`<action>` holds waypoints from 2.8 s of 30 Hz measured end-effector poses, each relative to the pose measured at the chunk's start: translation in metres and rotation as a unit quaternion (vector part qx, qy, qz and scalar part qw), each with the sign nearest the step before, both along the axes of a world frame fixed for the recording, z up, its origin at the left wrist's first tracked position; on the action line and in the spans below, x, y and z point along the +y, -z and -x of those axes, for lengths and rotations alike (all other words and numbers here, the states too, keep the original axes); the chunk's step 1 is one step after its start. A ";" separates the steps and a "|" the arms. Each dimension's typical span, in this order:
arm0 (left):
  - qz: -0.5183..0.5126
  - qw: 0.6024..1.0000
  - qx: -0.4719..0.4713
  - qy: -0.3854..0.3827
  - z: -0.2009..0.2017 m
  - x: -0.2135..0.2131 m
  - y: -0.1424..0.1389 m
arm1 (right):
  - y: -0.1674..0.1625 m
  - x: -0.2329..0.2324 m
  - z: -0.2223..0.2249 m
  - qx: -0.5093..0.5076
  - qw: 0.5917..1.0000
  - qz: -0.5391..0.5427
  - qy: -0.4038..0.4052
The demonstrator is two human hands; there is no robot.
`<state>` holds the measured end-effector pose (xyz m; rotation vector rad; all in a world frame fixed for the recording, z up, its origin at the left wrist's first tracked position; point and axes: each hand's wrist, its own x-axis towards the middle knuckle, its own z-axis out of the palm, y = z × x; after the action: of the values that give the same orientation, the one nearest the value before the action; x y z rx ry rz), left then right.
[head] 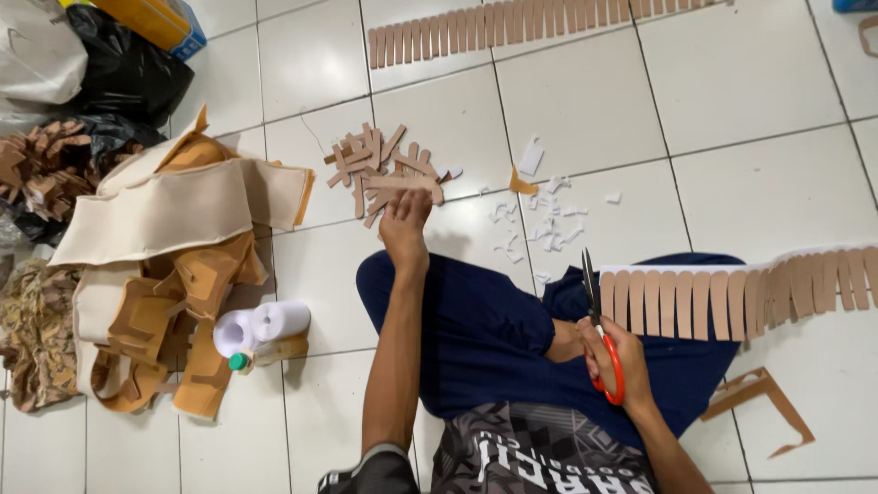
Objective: The person sits on a tiled floor and uses red-handled scissors to cut small rectangular strips from a long sheet of light-brown craft material. The person repeatedly cuts individual strips and places them into a growing pile on the floor.
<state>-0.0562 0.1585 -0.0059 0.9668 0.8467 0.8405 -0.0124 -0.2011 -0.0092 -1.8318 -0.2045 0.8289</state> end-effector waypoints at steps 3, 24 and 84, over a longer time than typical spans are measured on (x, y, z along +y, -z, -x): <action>0.119 0.988 0.092 -0.035 -0.007 -0.008 0.045 | 0.005 -0.011 0.013 0.058 0.997 -0.049 0.034; -0.087 0.871 0.136 0.463 -0.067 -0.213 0.041 | -0.008 -0.075 0.019 0.052 0.992 0.109 0.031; -0.059 0.891 0.102 0.438 -0.033 -0.167 -0.036 | -0.014 -0.010 -0.020 -0.148 0.989 0.001 -0.015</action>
<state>-0.0232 -0.0089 0.0305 1.3998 0.4397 0.0044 0.0073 -0.2114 0.0046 -1.9527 -0.4198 0.5734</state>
